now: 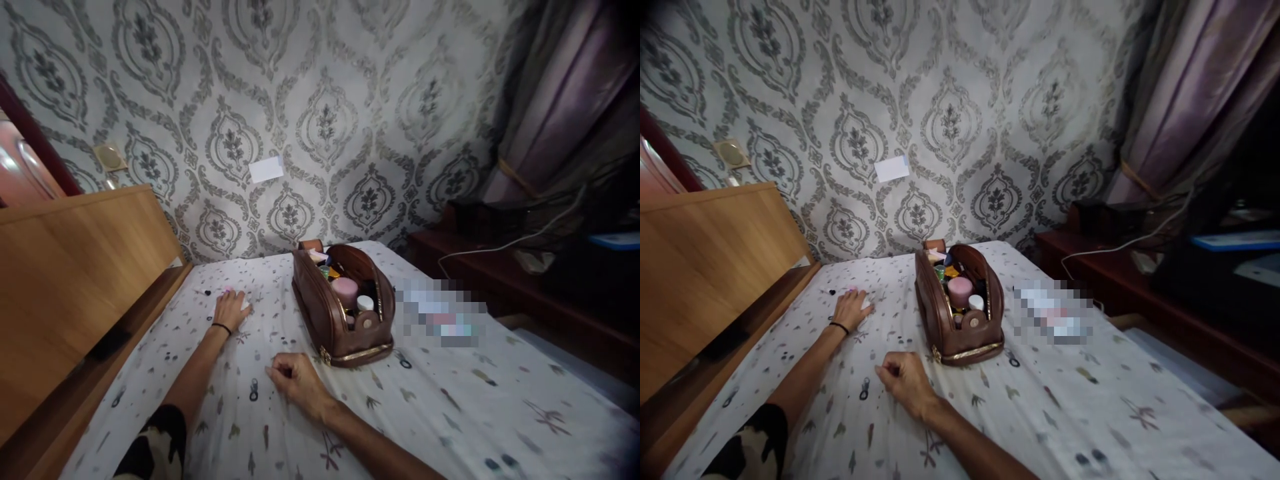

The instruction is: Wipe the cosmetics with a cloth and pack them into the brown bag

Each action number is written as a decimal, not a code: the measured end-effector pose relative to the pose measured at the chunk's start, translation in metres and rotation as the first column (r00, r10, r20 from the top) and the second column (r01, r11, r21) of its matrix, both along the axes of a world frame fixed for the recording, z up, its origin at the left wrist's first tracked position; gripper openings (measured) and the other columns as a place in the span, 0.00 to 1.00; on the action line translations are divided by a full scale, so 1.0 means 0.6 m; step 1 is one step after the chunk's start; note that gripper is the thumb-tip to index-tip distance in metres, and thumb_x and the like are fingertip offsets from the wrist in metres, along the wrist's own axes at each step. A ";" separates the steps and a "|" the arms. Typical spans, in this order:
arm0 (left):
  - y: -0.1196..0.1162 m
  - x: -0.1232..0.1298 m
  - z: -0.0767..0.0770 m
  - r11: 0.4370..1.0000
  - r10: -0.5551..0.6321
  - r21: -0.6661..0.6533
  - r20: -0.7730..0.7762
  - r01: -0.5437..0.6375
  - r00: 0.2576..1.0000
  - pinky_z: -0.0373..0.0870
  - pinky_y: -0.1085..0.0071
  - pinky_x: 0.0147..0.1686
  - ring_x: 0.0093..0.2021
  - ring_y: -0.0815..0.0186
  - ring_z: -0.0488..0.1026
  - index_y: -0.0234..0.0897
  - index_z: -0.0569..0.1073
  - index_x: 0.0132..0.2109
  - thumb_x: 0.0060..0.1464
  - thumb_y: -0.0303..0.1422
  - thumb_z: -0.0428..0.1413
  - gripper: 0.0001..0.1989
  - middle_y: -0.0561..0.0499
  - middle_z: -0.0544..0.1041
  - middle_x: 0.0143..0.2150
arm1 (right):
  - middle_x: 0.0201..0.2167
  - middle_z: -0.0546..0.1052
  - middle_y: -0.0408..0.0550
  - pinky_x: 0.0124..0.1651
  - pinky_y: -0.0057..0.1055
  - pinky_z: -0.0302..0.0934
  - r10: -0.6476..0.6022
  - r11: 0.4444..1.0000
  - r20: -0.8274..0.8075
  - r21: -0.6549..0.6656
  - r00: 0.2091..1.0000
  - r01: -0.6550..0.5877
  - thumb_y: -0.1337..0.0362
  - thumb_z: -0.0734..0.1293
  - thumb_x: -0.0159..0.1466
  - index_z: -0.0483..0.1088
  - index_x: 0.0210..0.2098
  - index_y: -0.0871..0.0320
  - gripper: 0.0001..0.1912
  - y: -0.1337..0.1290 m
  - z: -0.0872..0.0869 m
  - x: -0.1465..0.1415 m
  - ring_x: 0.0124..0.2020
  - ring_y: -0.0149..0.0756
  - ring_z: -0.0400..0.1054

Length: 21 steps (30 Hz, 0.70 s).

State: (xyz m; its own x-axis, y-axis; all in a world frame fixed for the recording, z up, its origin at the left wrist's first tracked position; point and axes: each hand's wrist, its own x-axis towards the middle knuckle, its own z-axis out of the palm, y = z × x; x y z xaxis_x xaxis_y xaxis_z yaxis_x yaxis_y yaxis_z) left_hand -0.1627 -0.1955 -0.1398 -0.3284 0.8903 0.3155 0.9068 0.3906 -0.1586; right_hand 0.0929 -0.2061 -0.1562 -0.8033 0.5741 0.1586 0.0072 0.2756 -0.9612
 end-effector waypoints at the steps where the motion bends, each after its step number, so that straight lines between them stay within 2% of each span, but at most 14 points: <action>1: -0.003 0.004 0.003 1.000 -0.015 0.004 -0.012 0.015 1.000 0.61 0.53 0.51 0.52 0.47 0.69 0.31 0.73 0.50 0.61 0.40 0.51 0.18 0.35 0.75 0.47 | 0.15 0.60 0.37 0.25 0.25 0.47 0.004 1.000 -0.006 -0.006 1.000 -0.004 0.60 0.63 0.61 0.58 0.17 0.57 0.18 0.001 -0.001 -0.001 0.20 0.27 0.52; 8: -0.056 0.069 0.018 0.981 -0.191 0.013 -0.077 0.192 0.979 0.60 0.55 0.53 0.50 0.51 0.68 0.34 0.74 0.47 0.63 0.40 0.49 0.15 0.40 0.75 0.44 | 0.16 0.61 0.37 0.26 0.25 0.49 -0.044 0.999 -0.024 0.018 0.999 0.044 0.64 0.63 0.60 0.61 0.18 0.58 0.14 0.006 -0.006 -0.004 0.20 0.27 0.53; 11: -0.088 0.103 0.010 0.963 -0.253 0.077 -0.066 0.258 0.965 0.63 0.58 0.49 0.46 0.53 0.69 0.36 0.74 0.44 0.64 0.41 0.48 0.15 0.42 0.74 0.41 | 0.20 0.66 0.39 0.29 0.25 0.54 -0.091 0.993 -0.037 0.071 0.995 0.093 0.67 0.62 0.60 0.66 0.24 0.58 0.08 0.009 -0.007 -0.003 0.23 0.29 0.60; 13: -0.105 0.122 0.000 0.948 -0.287 0.127 -0.044 0.291 0.957 0.65 0.60 0.45 0.43 0.55 0.70 0.37 0.74 0.41 0.64 0.40 0.48 0.14 0.43 0.73 0.38 | 0.26 0.71 0.42 0.33 0.26 0.58 -0.128 0.983 -0.033 0.130 0.991 0.131 0.69 0.63 0.59 0.70 0.31 0.58 0.04 0.010 -0.011 -0.003 0.28 0.32 0.65; 17: -0.122 0.144 -0.013 0.945 -0.293 0.157 0.010 0.287 0.956 0.67 0.64 0.41 0.40 0.58 0.71 0.39 0.74 0.39 0.65 0.40 0.46 0.15 0.46 0.73 0.35 | 0.38 0.75 0.50 0.39 0.30 0.62 -0.165 0.955 0.059 0.257 0.984 0.145 0.72 0.64 0.58 0.71 0.43 0.61 0.13 0.010 -0.015 -0.007 0.34 0.35 0.69; 21: -0.123 0.139 -0.014 0.926 -0.308 0.301 0.255 0.228 0.916 0.66 0.65 0.42 0.39 0.59 0.72 0.39 0.74 0.36 0.65 0.40 0.44 0.17 0.46 0.75 0.33 | 0.41 0.73 0.51 0.44 0.33 0.63 -0.127 0.940 0.199 0.338 0.972 0.054 0.71 0.66 0.58 0.71 0.48 0.61 0.18 0.007 -0.003 -0.015 0.36 0.36 0.69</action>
State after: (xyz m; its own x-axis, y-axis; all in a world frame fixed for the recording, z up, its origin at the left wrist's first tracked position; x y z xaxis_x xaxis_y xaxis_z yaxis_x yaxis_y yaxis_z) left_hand -0.0794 -0.2696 -0.1482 -0.2022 0.8570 0.4740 0.9721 0.1169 0.2034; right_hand 0.0841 -0.2020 -0.1580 -0.7861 0.5912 0.1803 0.2427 0.5635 -0.7896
